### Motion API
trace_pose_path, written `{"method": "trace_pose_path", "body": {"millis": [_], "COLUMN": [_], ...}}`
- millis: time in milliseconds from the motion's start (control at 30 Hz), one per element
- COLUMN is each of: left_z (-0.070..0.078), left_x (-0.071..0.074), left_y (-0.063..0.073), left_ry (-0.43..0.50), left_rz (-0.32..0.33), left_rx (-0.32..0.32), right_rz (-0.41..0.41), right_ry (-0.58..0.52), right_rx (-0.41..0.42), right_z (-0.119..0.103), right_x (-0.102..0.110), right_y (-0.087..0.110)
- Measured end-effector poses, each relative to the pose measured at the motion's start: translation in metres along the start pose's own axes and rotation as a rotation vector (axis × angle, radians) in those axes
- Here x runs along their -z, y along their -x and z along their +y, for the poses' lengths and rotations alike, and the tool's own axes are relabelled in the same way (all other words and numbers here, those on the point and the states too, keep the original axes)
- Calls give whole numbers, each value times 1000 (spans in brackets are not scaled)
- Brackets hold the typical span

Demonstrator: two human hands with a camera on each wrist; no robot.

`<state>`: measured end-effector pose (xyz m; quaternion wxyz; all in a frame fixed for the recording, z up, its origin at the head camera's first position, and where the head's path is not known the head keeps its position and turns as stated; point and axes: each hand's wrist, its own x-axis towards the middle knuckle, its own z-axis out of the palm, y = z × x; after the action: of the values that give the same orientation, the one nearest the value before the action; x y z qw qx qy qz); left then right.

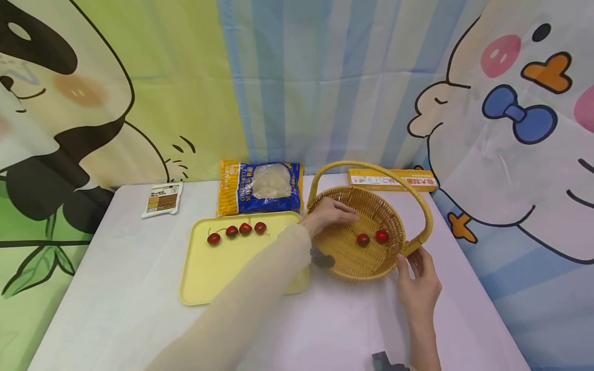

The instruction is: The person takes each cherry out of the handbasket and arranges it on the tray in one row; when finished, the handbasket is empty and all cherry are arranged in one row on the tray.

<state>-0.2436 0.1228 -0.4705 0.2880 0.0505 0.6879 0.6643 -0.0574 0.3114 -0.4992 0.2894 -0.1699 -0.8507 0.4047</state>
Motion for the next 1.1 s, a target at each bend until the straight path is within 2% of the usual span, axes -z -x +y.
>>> {"method": "trace_pose_path", "body": {"millis": [100,233,367,600,867,1100], "left_z": [-3,-5,-8,-2,4,5], "left_x": [-4,-9,-13,-20,-31,-39], "left_y": [0,-1,-3,1,5,7], "left_ry": [-55,-70,-102,-259,-579,-617], "left_rz": [0,-30,-35,-65,-56,-19], "left_rx": [11,42,68,31,-77,-60], "right_rz": [-3,-1,-6,-10,-7,-10], "right_ry": [-3,-18,-15,9,5,-1], "right_rx": [0,16,14,-2,13,7], "right_z": [1,0,0,0,-2,-1], "right_x": [0,-1,-1,1,2,2], "right_y": [0,-1,-1,0,0,0]}}
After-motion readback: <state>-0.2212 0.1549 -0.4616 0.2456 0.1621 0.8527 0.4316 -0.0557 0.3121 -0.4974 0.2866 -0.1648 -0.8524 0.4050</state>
